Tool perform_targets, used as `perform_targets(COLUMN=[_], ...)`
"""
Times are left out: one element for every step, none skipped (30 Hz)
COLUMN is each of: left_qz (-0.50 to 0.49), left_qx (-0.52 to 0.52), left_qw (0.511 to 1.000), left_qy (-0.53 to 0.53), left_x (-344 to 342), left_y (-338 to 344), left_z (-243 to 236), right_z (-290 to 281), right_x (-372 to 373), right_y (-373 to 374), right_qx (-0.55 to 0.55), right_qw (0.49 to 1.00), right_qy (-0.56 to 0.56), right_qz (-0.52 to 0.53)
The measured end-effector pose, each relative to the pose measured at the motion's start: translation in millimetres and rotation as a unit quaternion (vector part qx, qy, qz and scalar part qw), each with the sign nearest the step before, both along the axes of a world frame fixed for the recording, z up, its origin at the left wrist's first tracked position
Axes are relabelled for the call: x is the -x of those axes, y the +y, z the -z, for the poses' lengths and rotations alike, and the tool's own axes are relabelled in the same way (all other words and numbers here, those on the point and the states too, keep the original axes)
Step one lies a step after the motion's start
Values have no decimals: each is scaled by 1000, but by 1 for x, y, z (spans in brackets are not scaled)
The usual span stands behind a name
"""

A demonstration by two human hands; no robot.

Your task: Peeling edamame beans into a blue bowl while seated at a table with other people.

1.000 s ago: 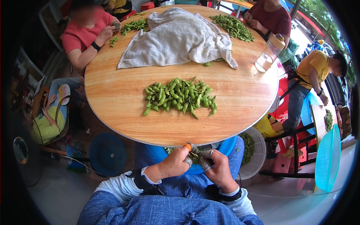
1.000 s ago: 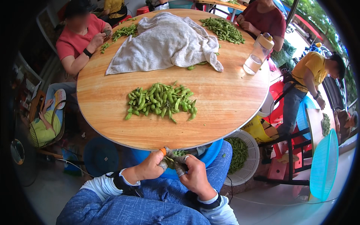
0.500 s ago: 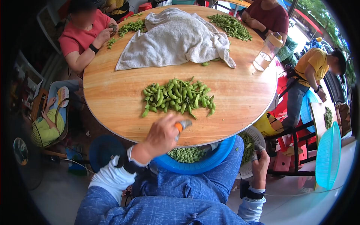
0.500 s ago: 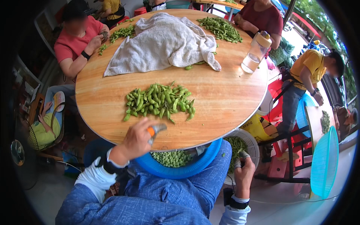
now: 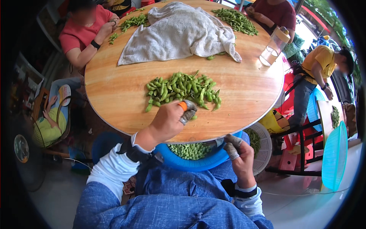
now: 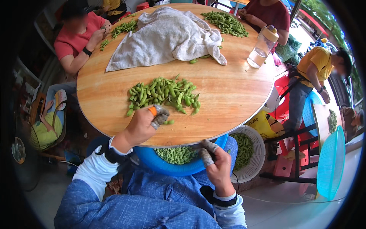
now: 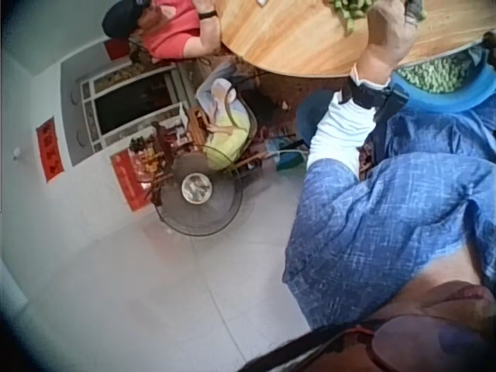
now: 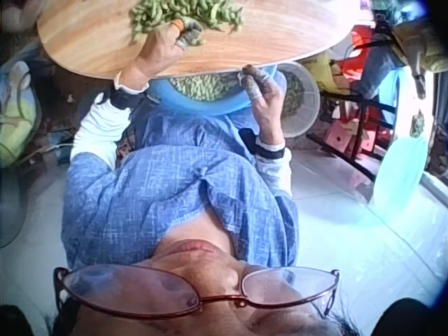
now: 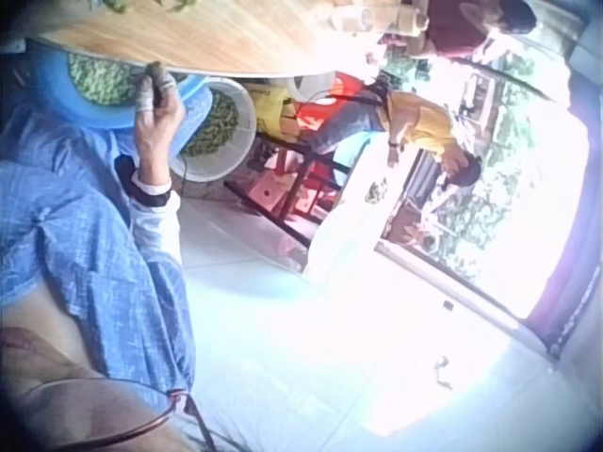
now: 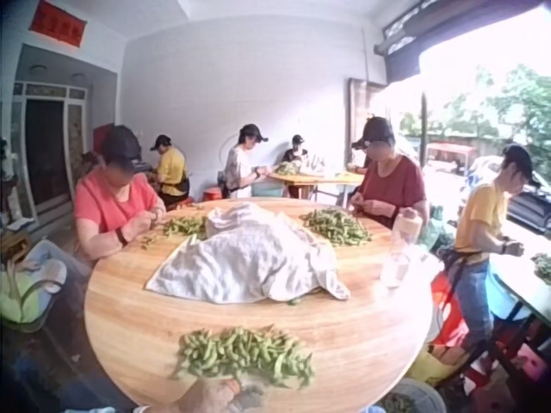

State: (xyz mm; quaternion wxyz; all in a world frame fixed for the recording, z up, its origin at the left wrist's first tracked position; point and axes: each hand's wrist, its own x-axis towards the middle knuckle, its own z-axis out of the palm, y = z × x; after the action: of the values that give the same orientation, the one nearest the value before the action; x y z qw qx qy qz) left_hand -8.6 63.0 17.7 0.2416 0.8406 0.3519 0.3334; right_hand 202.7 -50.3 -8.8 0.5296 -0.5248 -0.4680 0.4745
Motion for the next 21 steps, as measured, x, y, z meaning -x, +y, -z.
perform_targets(left_qz=[-7, -7, -7, -6, -4, 31, 32, 50, 69, 100, 101, 78, 55, 55, 61, 65, 65, 60, 55, 54, 22], left_qx=[247, 244, 290, 335, 380, 249, 248, 256, 263, 151, 151, 215, 277, 277, 388, 492, 492, 490, 489, 488, 349], left_qw=[957, 958, 942, 923, 902, 949, 949, 946, 943, 981, 981, 969, 952, 952, 900, 830, 830, 832, 833, 834, 917], left_qy=[-152, -151, -171, -189, -207, -192, -193, -192, -191, -68, -69, -92, -116, -116, -187, -253, -254, -253, -252, -253, -194], left_x=[0, -1, -2, -3, -5, -7, -8, -9, -9, -5, -5, -5, -6, -6, -7, -7, -7, -5, -4, -5, -5], left_y=[-10, -19, -26, -33, -39, -45, -51, -57, -60, -57, -58, -61, -63, -63, -64, -64, -64, -66, -67, -70, -74], left_z=[-5, -7, -7, -7, -5, -2, -1, -1, -1, 2, 4, 6, 6, 5, 3, 2, 2, 3, 3, 1, -4], right_z=[-2, -7, -8, -11, -15, -18, -20, -21, -20, -18, -16, -14, -13, -11, -10, -10, -9, -9, -9, -8, -9], right_x=[7, 13, 15, 20, 25, 29, 33, 35, 36, 36, 37, 37, 36, 35, 34, 34, 33, 33, 35, 37, 38], right_y=[3, 5, 7, 11, 15, 17, 19, 19, 18, 16, 14, 12, 12, 11, 10, 9, 8, 7, 5, 3, 3], right_qx=[2, 18, 27, 37, 47, 46, 58, 71, 70, 56, 41, 25, 25, 12, -1, -1, -4, -8, -9, -3, 3], right_qw=[999, 995, 992, 987, 980, 980, 972, 963, 963, 963, 963, 967, 968, 971, 974, 974, 976, 977, 977, 984, 990], right_qy=[47, 89, 107, 137, 166, 166, 194, 221, 221, 219, 217, 205, 205, 186, 167, 167, 159, 152, 152, 141, 130], right_qz=[-16, -30, -60, -81, -101, -101, -118, -136, -135, -145, -155, -145, -145, -149, -152, -152, -151, -151, -151, -105, -57])
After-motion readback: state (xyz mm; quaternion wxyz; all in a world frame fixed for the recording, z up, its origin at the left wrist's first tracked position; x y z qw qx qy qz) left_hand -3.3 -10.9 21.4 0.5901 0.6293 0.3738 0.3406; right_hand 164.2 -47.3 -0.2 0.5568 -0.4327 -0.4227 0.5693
